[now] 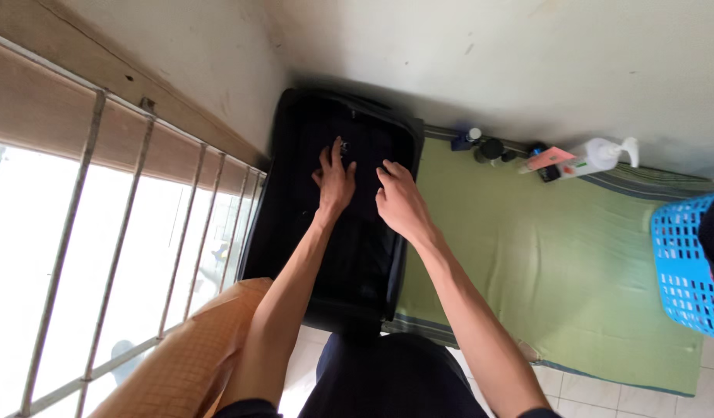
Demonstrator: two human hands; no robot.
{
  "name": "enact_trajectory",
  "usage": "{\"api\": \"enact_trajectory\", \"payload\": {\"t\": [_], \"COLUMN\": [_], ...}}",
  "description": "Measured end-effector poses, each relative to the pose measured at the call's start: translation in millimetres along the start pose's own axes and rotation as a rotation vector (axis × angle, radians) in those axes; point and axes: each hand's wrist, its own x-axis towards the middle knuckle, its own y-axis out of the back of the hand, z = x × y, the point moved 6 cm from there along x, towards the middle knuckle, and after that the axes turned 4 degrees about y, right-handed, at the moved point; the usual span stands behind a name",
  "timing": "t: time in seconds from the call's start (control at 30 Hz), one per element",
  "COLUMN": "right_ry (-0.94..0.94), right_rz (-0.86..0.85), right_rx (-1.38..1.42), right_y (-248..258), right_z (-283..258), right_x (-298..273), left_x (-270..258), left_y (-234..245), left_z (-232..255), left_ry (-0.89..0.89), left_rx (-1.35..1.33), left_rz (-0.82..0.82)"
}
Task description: The person folds a dark blue shirt on a green surface, then places it into an open black suitcase. The person then picks up a pair of dark trousers from a nearby pile and begins to fold them.
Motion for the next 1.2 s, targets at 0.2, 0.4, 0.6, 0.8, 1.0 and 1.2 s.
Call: {"api": "enact_trajectory", "payload": {"t": [0.2,0.4,0.6,0.8,1.0,1.2], "right_ry": [-0.086,-0.118,-0.100,-0.108,-0.075,-0.128], "right_rz": [0.061,0.224,0.426,0.564,0.644,0.689], "right_rx": [0.284,0.293,0.275,0.232,0.050,0.043], "right_y": [61,93,135,179,213,237], "right_z": [16,74,129,172,178,191], "right_x": [-66,-136,-216,-310,-384,-427], "left_x": [-48,-91,-152,-236,-316,-359], "left_y": [23,9,-21,-62,-107,-130], "left_z": [41,101,201,286,347,373], "left_ry": [-0.078,-0.165,-0.426,-0.632,-0.741,-0.737], "left_rx": [-0.134,-0.174,0.000,0.003,0.050,-0.015], "left_rz": [0.034,-0.009,0.114,0.102,-0.012,-0.113]}}
